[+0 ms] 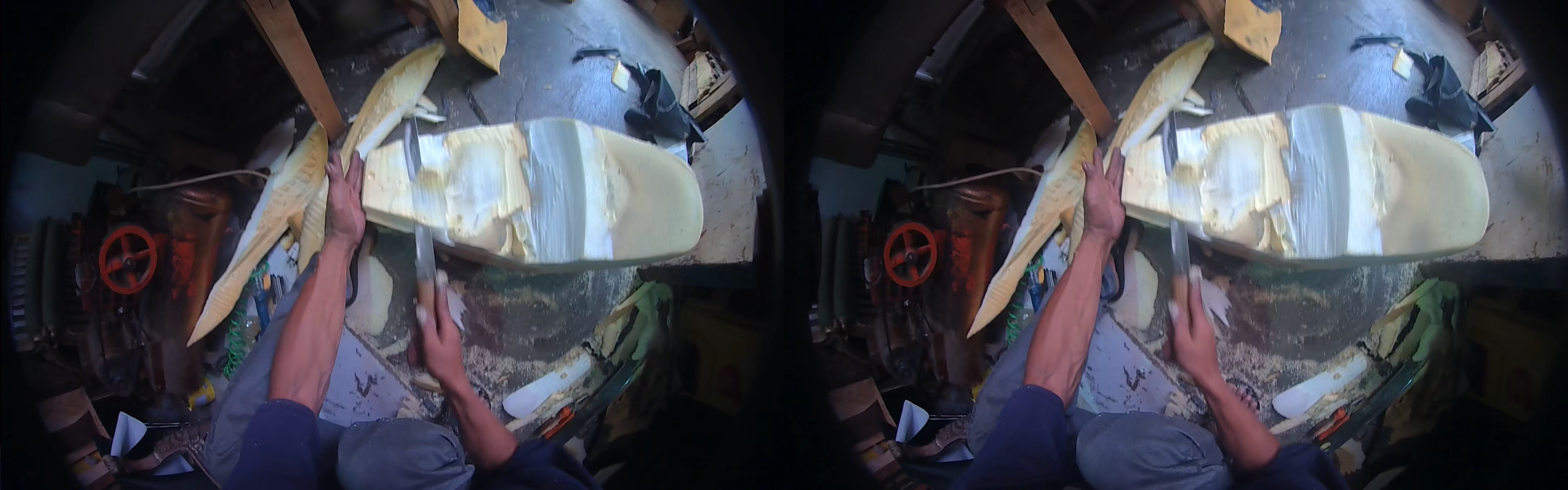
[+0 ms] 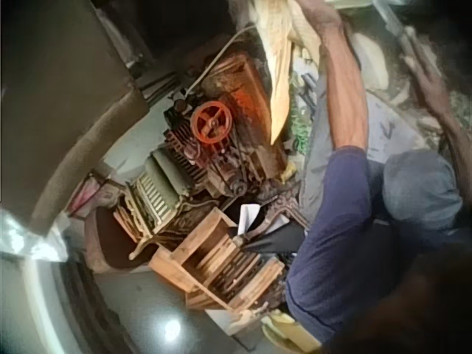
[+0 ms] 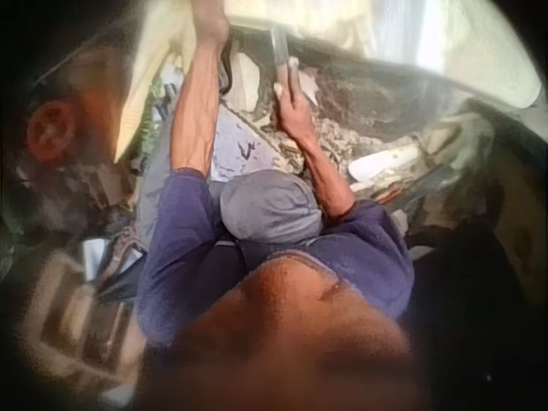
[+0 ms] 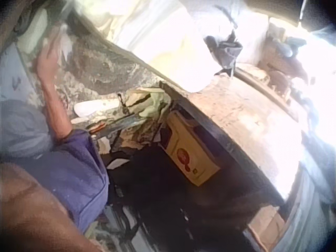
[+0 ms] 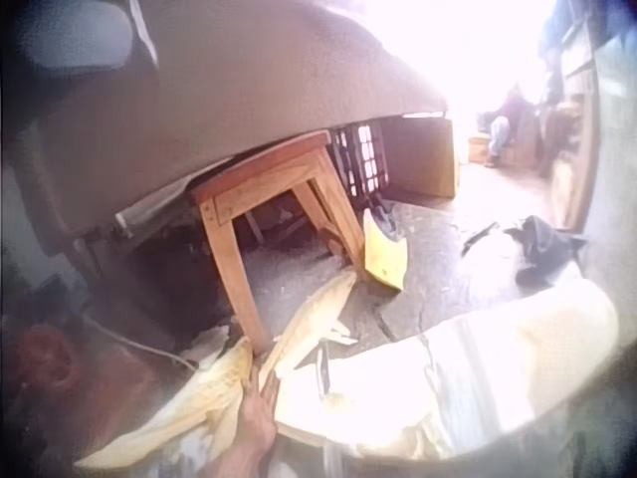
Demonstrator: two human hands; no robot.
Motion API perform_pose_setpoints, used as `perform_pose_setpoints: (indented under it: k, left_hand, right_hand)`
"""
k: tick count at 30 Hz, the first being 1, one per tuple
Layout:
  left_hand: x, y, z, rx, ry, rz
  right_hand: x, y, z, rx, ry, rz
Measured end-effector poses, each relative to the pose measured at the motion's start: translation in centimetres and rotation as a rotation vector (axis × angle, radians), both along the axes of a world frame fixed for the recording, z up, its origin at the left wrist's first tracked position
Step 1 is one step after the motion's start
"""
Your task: The person carves a large piece of light-colored wood using a knife and a flat metal tool. They repeatedly scrape and shave the surface, remove wood shavings, and reposition the wood to work on different sections.
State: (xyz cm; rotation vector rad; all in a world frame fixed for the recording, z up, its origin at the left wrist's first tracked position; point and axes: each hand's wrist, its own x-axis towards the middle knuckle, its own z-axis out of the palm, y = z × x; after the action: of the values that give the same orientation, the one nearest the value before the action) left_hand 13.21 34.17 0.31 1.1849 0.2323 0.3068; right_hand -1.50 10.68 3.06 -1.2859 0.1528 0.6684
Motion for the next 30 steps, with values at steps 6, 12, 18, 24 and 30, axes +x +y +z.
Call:
perform_pose_setpoints:
  k: [6, 12, 18, 24, 30]
  left_hand:
    - [-0.2, 0.1, -0.4, -0.077, 0.005, 0.041]
    - [-0.2, 0.3, -0.7, -0.178, 0.043, 0.061]
    - [-0.5, 0.4, -0.8, -0.119, 0.06, 0.001]
    - [-0.8, 0.8, -0.6, -0.282, 0.04, 0.038]
    - [-1.2, 1.4, -1.1, -0.444, 0.054, 0.092]
  right_hand:
    - [-1.0, 0.2, -0.3, -0.132, -0.034, -0.002]
    - [-1.4, 0.8, -1.0, -0.09, -0.024, 0.011]
    - [-0.7, 1.5, -1.3, -0.102, -0.078, 0.035]
    - [-0.9, 2.0, -1.7, -0.079, -0.031, 0.035]
    - [1.1, 3.8, -1.2, -0.118, -0.05, 0.058]
